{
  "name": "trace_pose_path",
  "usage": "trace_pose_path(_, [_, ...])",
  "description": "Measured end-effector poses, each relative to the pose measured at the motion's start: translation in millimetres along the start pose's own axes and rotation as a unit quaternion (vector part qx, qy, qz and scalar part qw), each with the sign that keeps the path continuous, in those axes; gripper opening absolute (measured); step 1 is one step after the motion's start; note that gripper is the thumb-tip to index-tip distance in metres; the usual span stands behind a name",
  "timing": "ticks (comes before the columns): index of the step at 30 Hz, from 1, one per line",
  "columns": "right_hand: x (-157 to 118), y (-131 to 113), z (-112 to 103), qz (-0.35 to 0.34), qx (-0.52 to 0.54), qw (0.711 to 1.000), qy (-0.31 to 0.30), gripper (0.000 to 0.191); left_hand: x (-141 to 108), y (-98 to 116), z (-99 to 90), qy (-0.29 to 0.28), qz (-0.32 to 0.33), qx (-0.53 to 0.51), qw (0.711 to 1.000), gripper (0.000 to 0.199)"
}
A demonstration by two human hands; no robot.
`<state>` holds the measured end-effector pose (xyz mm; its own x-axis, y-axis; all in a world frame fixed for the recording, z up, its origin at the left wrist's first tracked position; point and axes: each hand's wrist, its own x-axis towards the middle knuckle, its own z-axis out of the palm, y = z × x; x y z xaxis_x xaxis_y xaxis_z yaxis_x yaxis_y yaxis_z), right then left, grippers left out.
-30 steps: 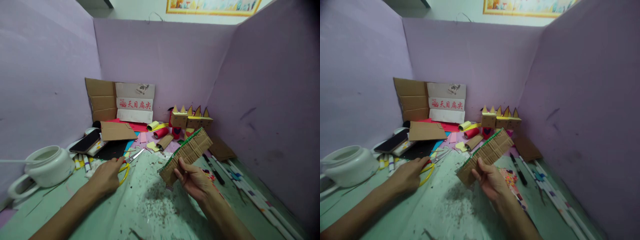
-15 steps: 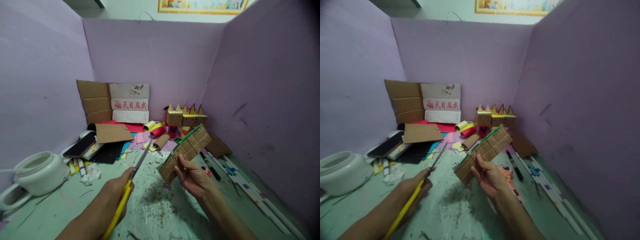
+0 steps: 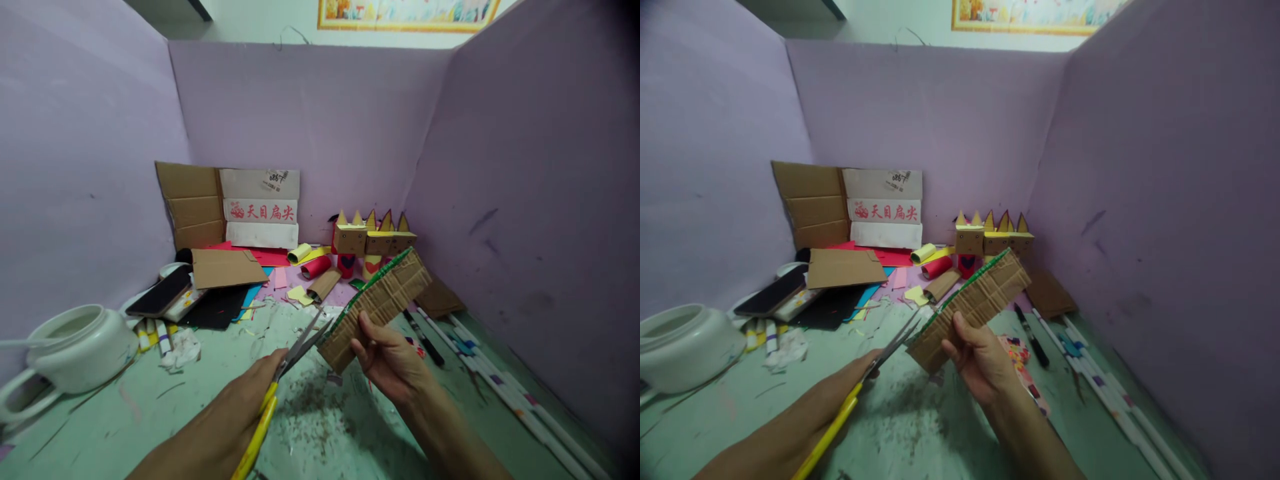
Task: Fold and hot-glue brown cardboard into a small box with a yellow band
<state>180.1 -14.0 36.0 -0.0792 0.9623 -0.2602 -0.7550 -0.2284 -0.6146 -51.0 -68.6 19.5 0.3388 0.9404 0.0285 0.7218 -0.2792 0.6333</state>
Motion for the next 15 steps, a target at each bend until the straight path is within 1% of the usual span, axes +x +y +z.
trace_pose_path(3, [-1, 0, 0, -0.003, -0.003, 1.000, -0.004, 0.030, -3, -10, 11.5, 0.006, -0.037, -0.007, 0.999, 0.054])
trace_pose_path(5, [-1, 0, 1, -0.006, -0.006, 1.000, -0.008, 0.032, -2, -13, 15.7, 0.001, -0.051, -0.008, 0.999, 0.054])
trace_pose_path(11, [-1, 4, 0, -0.047, -0.012, 0.999, -0.005, 0.031, 2, -8, 15.5, -0.003, 0.012, 0.038, 0.999, 0.070])
trace_pose_path(15, [-3, 7, 2, -0.076, -0.013, 0.997, 0.011, 0.034, 5, -8, 20.1, -0.010, 0.000, 0.103, 0.995, 0.070])
